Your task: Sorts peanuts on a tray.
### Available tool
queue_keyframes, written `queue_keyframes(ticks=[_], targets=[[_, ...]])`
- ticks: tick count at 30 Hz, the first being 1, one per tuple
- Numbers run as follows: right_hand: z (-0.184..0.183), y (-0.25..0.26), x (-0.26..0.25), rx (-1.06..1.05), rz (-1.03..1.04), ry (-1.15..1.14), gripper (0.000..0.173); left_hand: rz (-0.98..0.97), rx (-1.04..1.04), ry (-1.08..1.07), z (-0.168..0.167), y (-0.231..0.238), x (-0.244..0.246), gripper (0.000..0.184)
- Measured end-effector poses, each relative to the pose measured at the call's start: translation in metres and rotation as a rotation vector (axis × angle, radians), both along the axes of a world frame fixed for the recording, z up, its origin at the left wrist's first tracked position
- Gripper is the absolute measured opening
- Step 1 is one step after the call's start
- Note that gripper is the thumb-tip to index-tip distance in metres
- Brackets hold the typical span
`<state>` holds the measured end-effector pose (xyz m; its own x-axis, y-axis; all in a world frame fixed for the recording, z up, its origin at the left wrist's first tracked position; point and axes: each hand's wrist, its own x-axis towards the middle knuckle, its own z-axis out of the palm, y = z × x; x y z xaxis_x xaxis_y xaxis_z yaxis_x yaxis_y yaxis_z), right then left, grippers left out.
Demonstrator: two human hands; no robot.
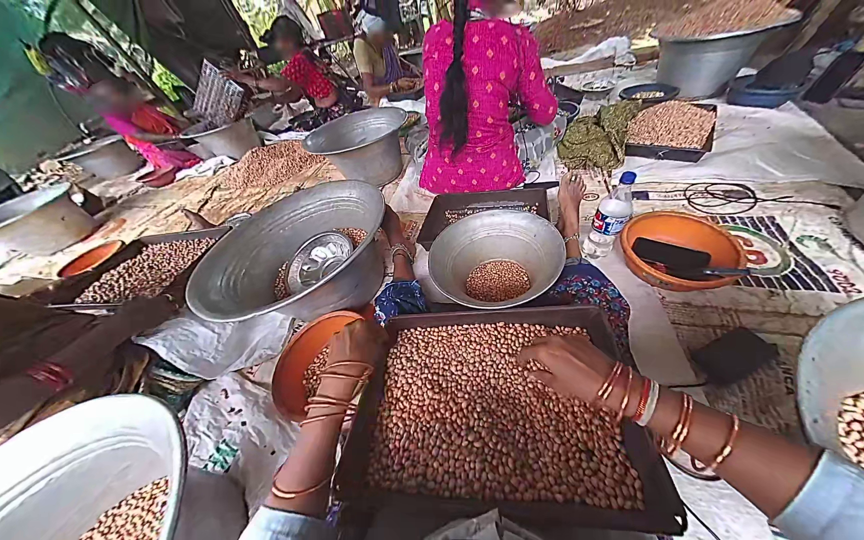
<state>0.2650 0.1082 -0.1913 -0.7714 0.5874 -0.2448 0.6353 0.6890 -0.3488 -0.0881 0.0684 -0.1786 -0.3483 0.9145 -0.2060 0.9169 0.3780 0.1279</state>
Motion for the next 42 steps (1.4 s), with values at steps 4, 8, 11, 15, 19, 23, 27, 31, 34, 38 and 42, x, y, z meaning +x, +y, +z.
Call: queue_keyframes(ticks=[4, 8, 11, 15, 19, 23, 27, 31, 34, 38, 42], targets=[[-0.003, 0.013, 0.002, -0.007, -0.072, -0.09, 0.032, -0.033, 0.053, -0.009, 0.002, -0.002, -0.007, 0.036], [-0.008, 0.025, 0.008, 0.018, -0.216, -0.189, 0.04, -0.316, -0.164, -0.218, -0.017, 0.02, 0.029, 0.039], [-0.015, 0.034, 0.016, 0.049, -0.296, -0.25, 0.045, -0.361, -0.3, -0.053, -0.025, 0.034, 0.071, 0.044], [-0.03, 0.035, 0.014, 0.022, -0.29, -0.336, 0.049, -0.35, -0.287, 0.065, -0.045, 0.027, 0.137, 0.049], [-0.035, 0.016, -0.001, -0.083, -0.158, -0.387, 0.076, -0.512, -0.3, 0.008, -0.061, -0.002, 0.178, 0.058], [-0.035, 0.0, -0.012, -0.265, -0.056, -0.428, 0.078, -0.571, -0.394, -0.195, -0.063, -0.027, 0.196, 0.083], [-0.041, 0.009, -0.006, -0.482, -0.091, -0.255, 0.055, -0.36, -0.391, -0.878, -0.068, -0.027, 0.178, 0.081], [-0.02, 0.016, 0.002, -0.516, -0.127, 0.07, 0.054, -0.034, -0.19, -1.344, -0.057, -0.027, 0.16, 0.031], [-0.009, 0.025, 0.009, -0.476, -0.128, 0.275, 0.041, -0.176, -0.047, -1.296, -0.05, -0.024, 0.136, 0.049], [-0.012, 0.034, 0.017, -0.352, -0.094, 0.466, 0.026, -0.422, 0.182, -0.799, -0.04, -0.019, 0.124, 0.056], [-0.009, 0.036, 0.021, -0.25, -0.124, 0.415, 0.023, -0.667, 0.298, -0.463, -0.057, -0.02, 0.138, 0.034]])
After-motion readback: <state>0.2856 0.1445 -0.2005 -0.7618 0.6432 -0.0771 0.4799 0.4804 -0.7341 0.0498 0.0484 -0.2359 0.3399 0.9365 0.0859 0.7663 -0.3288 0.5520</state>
